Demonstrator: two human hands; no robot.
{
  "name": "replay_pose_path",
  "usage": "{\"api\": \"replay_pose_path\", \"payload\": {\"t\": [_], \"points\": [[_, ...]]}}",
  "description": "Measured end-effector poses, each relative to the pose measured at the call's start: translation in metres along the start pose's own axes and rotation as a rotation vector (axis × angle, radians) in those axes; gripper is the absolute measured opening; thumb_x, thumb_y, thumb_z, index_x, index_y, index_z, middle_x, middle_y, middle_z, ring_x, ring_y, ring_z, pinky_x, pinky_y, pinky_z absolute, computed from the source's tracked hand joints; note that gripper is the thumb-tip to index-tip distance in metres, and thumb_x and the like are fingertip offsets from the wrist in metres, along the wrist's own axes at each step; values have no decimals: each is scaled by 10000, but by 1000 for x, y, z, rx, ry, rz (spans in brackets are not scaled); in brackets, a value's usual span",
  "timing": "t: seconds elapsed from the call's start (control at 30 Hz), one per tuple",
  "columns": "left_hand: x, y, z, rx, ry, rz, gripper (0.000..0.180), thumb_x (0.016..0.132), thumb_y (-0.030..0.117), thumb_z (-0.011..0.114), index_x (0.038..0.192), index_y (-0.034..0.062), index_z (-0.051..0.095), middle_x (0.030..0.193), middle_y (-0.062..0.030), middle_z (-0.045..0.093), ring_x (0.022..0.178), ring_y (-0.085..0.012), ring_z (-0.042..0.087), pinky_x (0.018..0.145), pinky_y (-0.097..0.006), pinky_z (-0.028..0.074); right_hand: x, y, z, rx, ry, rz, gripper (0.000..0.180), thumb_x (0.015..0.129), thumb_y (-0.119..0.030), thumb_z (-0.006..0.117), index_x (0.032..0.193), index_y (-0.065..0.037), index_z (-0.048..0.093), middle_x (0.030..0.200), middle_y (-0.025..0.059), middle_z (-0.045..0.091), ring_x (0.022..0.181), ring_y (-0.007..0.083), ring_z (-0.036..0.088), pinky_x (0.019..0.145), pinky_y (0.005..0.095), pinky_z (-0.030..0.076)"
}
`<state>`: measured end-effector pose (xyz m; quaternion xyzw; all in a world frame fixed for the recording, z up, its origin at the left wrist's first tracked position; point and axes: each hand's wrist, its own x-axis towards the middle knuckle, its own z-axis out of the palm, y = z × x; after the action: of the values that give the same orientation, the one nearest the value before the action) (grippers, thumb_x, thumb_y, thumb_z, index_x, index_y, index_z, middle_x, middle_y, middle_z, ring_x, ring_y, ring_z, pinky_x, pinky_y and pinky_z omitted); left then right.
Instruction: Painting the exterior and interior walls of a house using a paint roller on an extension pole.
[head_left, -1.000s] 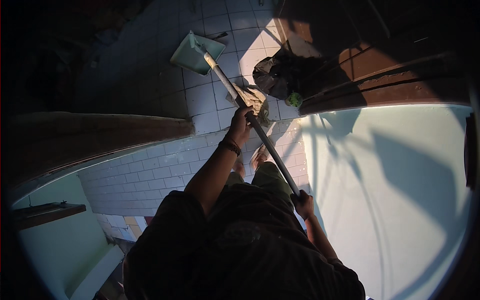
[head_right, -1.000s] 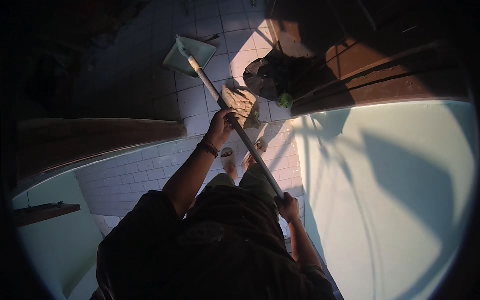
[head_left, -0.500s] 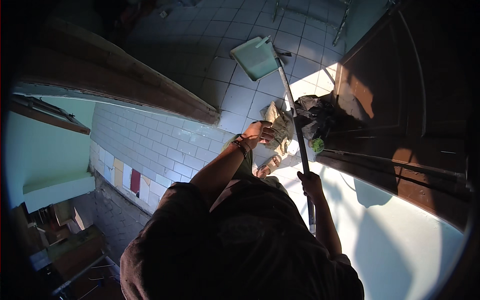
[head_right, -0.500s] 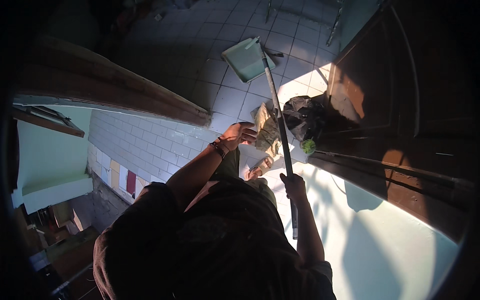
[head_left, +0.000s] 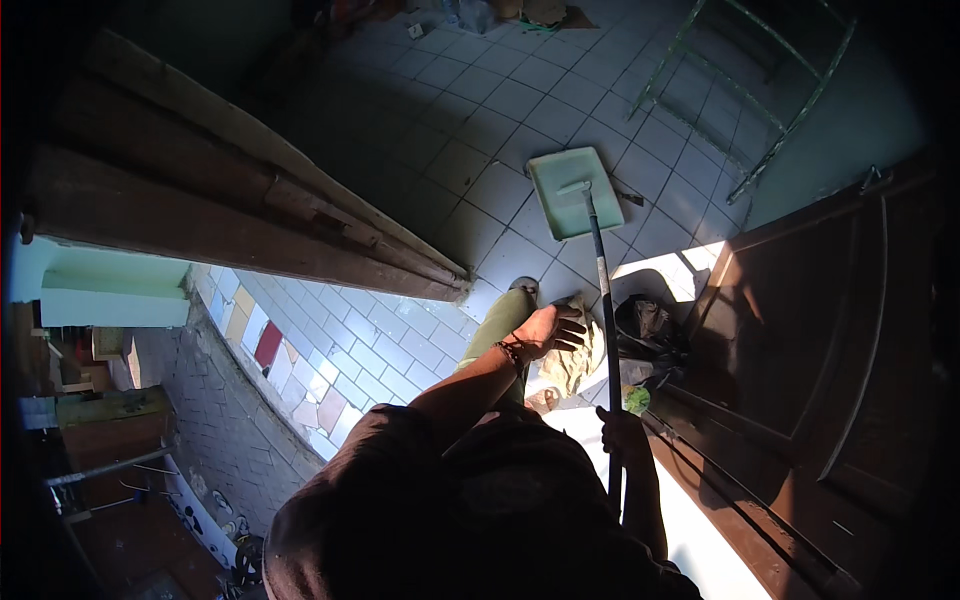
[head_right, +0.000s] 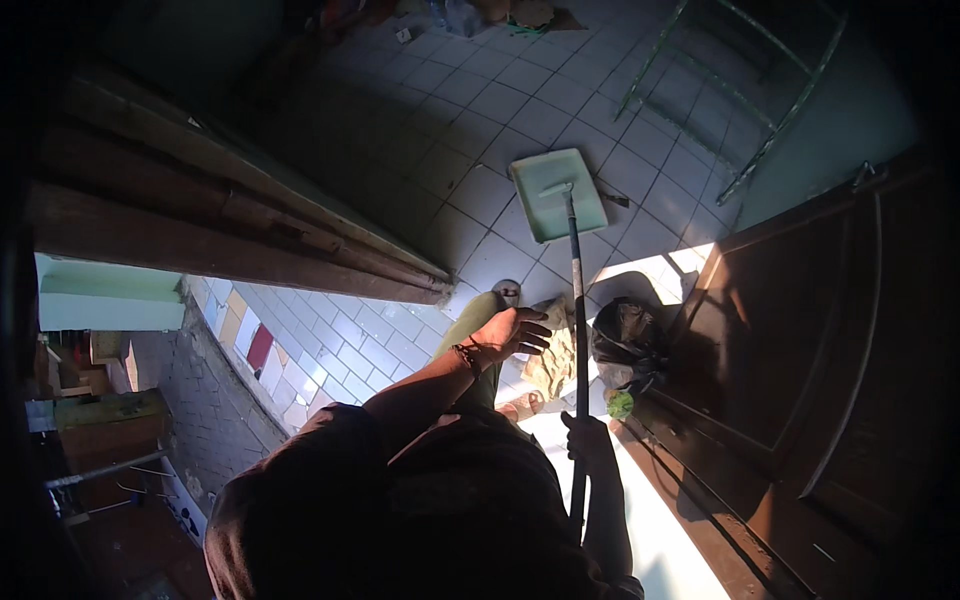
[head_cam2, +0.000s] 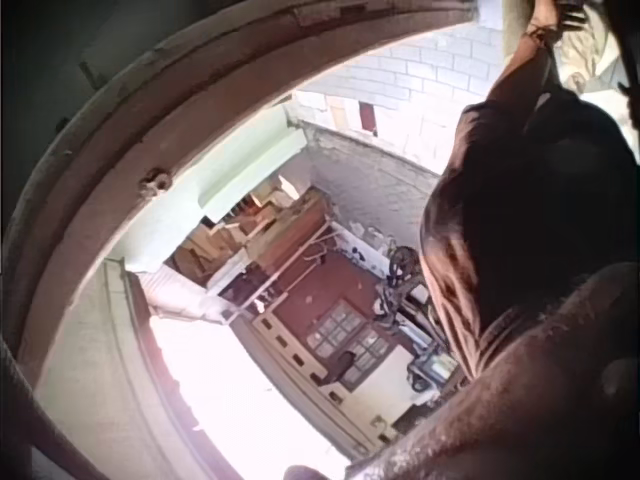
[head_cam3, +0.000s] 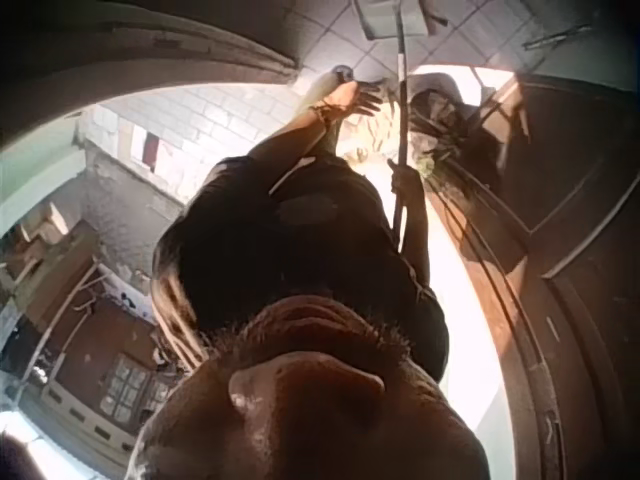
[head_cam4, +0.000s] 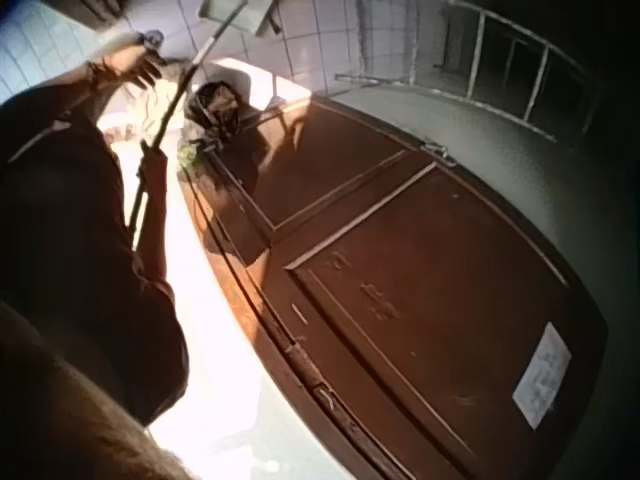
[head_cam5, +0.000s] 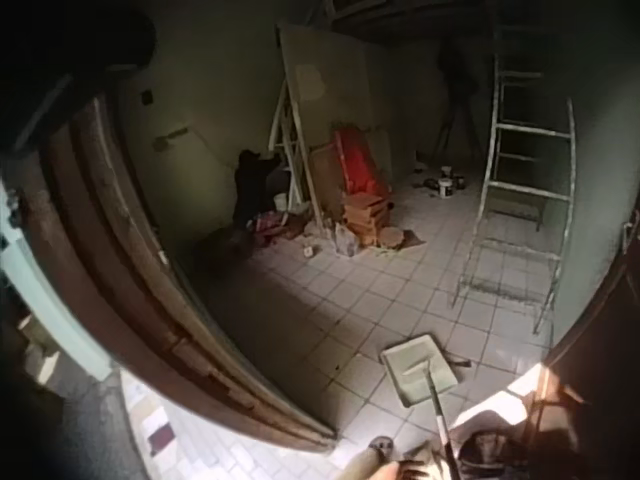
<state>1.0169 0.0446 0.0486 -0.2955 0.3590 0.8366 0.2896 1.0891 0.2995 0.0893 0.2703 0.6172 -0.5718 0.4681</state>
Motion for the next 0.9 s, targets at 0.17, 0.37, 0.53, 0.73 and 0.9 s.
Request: {"api": "replay_pose_path", "payload": {"t": [0.17,0.37,0.53,0.73,0.9], "points": [[89,31,-50,-147,28,-82,449,927,327,327,1265,58,453,1043,-203,608,917,-339,615,776,-455,503,4,-68,16,-82,48,143,260,862,-232,664,715,-146,468,496,-60,389,375,55,365,348,233,304],[114,144,-21,253,381,-210,339,873,327,482,896,5,585,730,-137,605,574,-263,579,547,-403,482,-10,-175,30,32,-27,239,239,857,-308,664,828,-108,536,512,-56,436,390,75,415,389,230,369],[110,245,40,320,288,-53,427,895,335,476,1172,12,520,996,-171,621,803,-282,617,713,-421,503,-12,-258,19,53,-41,122,208,857,-251,622,916,-52,634,671,3,555,569,101,522,540,254,436],[103,295,86,400,123,-82,404,898,339,481,1131,13,537,1011,-166,619,840,-274,618,715,-423,513,-16,-353,10,122,-212,-263,226,893,-144,528,1039,-10,637,888,65,616,813,135,583,724,264,465],[108,324,91,472,70,-48,453,893,346,498,1197,11,518,1048,-209,617,807,-298,642,668,-422,530,15,-451,8,326,-300,-131,297,830,-111,602,1107,-23,542,668,57,563,514,126,538,454,253,454]]}}
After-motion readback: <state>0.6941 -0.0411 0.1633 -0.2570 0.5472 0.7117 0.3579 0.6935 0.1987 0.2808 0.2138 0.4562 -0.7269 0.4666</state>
